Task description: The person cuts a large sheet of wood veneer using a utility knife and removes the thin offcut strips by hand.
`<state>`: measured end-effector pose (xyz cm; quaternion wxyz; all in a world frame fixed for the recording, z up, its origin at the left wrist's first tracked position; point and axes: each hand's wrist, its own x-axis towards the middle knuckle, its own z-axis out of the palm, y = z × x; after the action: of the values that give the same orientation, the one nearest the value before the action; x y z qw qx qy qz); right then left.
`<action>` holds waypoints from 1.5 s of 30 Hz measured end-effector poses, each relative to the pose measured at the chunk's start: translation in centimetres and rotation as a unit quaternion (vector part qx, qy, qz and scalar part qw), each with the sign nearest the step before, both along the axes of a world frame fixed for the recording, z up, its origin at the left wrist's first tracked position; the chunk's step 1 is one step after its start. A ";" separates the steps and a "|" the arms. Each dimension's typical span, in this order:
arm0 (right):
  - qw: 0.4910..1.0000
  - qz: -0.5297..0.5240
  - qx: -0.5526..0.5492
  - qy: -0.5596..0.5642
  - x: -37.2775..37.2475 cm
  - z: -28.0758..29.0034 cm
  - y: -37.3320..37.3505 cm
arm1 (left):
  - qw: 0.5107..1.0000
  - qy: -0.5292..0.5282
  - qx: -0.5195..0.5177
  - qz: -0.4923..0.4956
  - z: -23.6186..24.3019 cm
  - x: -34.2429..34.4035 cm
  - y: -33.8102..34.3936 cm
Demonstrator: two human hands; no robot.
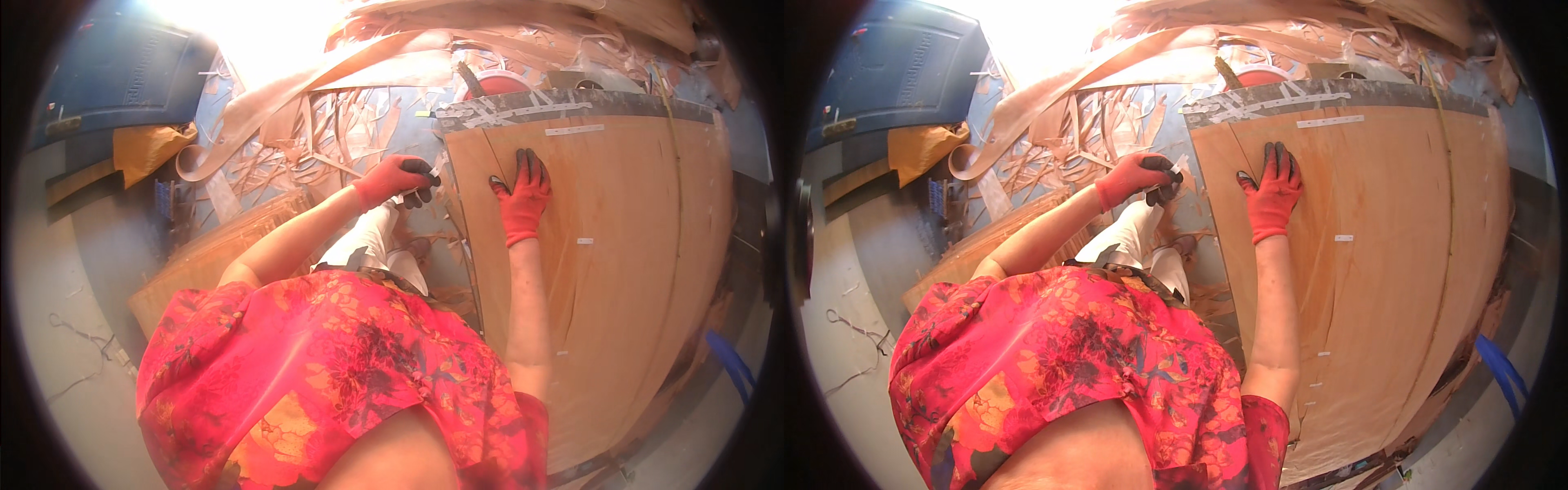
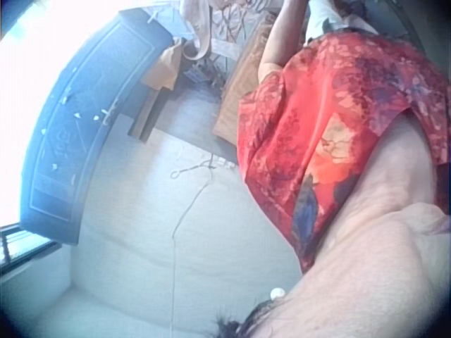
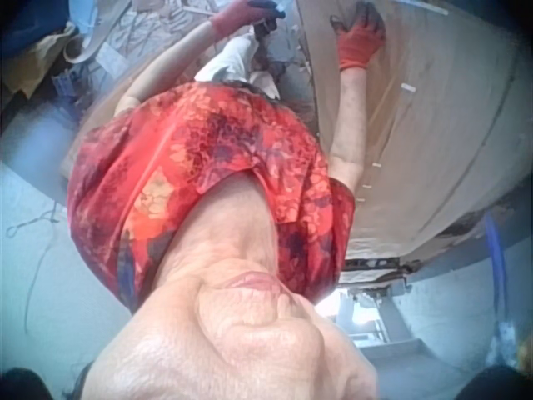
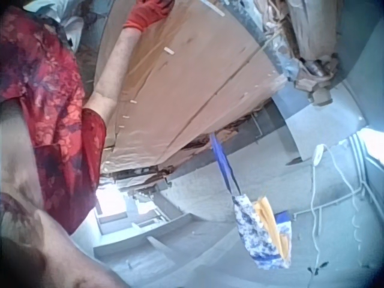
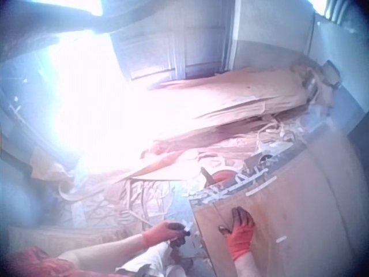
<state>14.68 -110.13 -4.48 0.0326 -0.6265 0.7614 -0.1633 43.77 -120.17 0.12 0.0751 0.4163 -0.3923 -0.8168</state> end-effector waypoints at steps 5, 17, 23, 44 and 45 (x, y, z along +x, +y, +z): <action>1.000 -0.001 0.002 0.006 0.2 0.3 0.0 | 0.999 -0.024 -0.020 -0.012 0.2 -0.7 -0.7; 1.000 0.008 0.021 0.021 -0.2 -0.5 0.5 | 0.996 -0.030 -0.067 -0.057 1.1 -4.8 -3.3; 0.998 -0.007 0.047 0.036 0.7 0.4 -0.1 | 0.999 0.022 -0.015 -0.032 1.6 -10.8 -5.6; 0.966 0.157 0.156 0.134 1.5 1.4 -3.1 | 0.877 -0.217 -0.274 -0.330 -2.3 -7.8 -8.2; 0.966 0.161 0.152 0.130 1.6 1.6 -3.2 | 0.877 -0.233 -0.273 -0.320 -2.9 -6.1 -8.9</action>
<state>16.32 -113.33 -2.89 0.0545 -0.7444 0.6641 0.0448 37.68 -129.04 -2.76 -0.1737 0.4091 -0.7176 -0.5362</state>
